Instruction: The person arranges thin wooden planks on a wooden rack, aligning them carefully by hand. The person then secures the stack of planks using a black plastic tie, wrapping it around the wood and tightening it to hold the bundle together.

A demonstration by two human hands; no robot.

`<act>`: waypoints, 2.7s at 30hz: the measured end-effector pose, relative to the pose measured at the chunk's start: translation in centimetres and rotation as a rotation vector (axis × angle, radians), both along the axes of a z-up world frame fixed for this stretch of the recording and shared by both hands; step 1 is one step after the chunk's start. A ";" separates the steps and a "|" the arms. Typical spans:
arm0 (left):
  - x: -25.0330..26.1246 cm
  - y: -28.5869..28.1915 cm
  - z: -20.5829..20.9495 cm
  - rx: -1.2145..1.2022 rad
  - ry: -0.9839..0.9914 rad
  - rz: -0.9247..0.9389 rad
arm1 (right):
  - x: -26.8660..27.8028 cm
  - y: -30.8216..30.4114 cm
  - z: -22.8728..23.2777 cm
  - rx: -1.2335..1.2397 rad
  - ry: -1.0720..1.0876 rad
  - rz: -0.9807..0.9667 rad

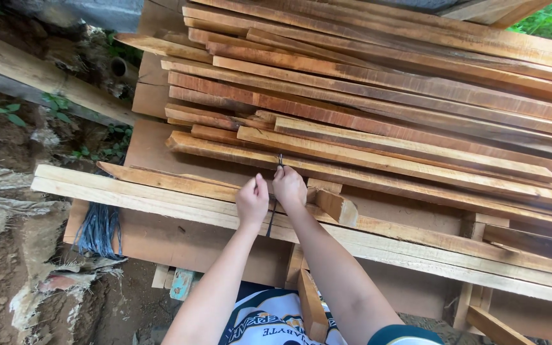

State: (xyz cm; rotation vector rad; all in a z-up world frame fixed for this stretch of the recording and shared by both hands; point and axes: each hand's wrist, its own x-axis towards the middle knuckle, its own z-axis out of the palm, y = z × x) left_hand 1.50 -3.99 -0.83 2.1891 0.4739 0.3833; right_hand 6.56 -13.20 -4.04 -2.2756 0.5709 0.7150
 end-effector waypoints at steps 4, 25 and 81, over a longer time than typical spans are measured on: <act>-6.7 -0.9 0.1 -0.288 0.259 -0.006 | 0.1 -0.8 -3.6 0.053 0.006 0.023; -13.6 -2.6 2.6 -0.538 0.717 0.007 | 0.8 -0.6 -12.6 0.436 0.234 -0.332; -9.8 0.3 0.0 -0.347 0.577 -0.161 | 1.4 -0.4 -11.4 0.445 0.284 -0.246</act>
